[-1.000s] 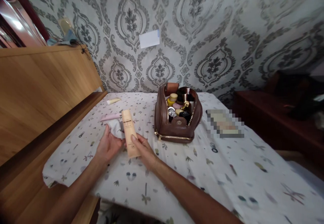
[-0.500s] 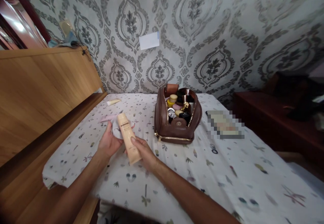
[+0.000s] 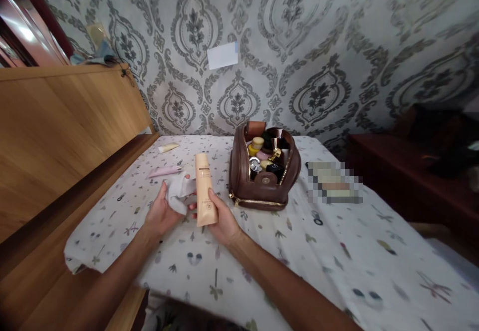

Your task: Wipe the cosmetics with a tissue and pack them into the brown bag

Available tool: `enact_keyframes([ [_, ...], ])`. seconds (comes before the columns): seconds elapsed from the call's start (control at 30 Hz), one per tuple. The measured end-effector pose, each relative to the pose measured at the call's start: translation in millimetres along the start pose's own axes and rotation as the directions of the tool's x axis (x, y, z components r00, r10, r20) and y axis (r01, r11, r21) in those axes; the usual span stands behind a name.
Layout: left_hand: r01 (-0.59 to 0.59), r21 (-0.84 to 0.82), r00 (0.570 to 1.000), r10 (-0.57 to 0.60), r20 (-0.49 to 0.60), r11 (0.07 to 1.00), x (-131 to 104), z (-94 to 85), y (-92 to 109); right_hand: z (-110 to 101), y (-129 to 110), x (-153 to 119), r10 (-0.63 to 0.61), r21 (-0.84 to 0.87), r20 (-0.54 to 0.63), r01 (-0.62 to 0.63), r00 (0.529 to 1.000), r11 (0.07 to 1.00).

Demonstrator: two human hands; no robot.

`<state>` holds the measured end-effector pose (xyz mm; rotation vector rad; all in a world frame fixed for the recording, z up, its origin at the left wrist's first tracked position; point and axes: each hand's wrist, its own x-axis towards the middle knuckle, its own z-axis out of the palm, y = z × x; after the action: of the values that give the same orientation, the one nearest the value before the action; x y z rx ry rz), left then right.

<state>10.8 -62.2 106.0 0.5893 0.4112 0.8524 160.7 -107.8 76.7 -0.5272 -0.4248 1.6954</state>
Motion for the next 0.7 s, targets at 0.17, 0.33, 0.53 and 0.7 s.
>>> enact_keyframes([
  [0.17,-0.043,0.051,0.993,0.048,-0.104,0.998,5,-7.4,-2,-4,-1,3,-0.02,-0.02,-0.009,0.02,1.0,1.0],
  [0.33,-0.097,0.001,0.983,0.096,-0.154,0.995,7,-14.3,4,-6,0,4,-0.04,-0.083,-0.038,0.037,0.998,0.996],
  [0.53,-0.097,0.137,0.989,0.111,-0.097,0.986,0,-1.9,-6,-3,7,1,-0.016,-0.21,-0.03,0.009,0.999,0.978],
  [0.7,-0.248,0.382,0.909,0.351,-0.226,0.89,-2,13.4,-9,-3,14,-2,-0.097,-0.462,0.015,0.093,0.995,0.882],
])
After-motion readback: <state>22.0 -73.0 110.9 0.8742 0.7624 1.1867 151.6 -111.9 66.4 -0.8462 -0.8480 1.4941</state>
